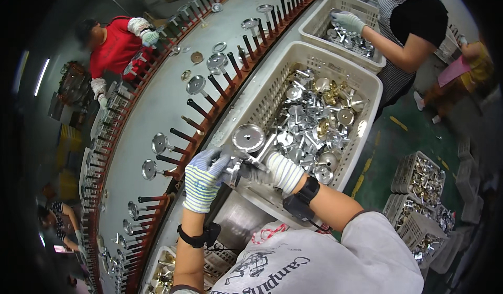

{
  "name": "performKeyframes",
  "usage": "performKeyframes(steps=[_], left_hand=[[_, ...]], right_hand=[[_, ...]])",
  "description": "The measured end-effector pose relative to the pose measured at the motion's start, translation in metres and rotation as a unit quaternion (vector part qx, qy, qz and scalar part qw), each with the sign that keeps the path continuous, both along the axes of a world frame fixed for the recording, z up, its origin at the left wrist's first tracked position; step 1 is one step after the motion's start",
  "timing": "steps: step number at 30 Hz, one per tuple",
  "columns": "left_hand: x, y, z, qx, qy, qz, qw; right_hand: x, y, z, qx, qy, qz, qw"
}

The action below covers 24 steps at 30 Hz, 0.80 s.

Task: The person picks small metal hardware components from a white plastic basket and places them onto a long wooden rack with vertical pegs. The person handles the items one at a time, inserting them into the slots on the rack.

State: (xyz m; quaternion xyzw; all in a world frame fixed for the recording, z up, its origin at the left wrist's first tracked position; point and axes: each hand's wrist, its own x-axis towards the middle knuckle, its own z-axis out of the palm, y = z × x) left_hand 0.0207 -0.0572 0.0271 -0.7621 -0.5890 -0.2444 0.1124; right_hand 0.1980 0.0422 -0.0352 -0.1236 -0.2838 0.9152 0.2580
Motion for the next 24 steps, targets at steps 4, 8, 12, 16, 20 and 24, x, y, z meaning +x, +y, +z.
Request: performKeyframes(steps=[4,8,12,16,20,24], left_hand=[[-0.012,-0.003,-0.01,0.024,-0.071,0.017,0.997],[-0.044,-0.006,-0.028,0.122,-0.439,0.111,0.883],[-0.12,0.025,-0.053,0.239,-0.614,0.174,0.732],[-0.159,0.015,-0.092,0.218,-0.626,0.286,0.692],[-0.168,-0.003,-0.108,0.22,-0.639,0.305,0.671],[-0.17,-0.01,-0.112,0.252,-0.604,0.364,0.662]], right_hand=[[-0.003,-0.003,0.0,-0.278,0.049,-0.029,0.959],[-0.004,0.002,-0.011,-0.33,0.045,-0.042,0.942],[-0.006,0.002,-0.017,-0.28,0.086,0.008,0.956],[-0.008,-0.007,-0.012,-0.238,0.063,0.023,0.969],[-0.004,-0.008,-0.006,-0.19,0.044,-0.002,0.981],[-0.002,-0.005,-0.018,-0.184,0.035,0.003,0.982]])
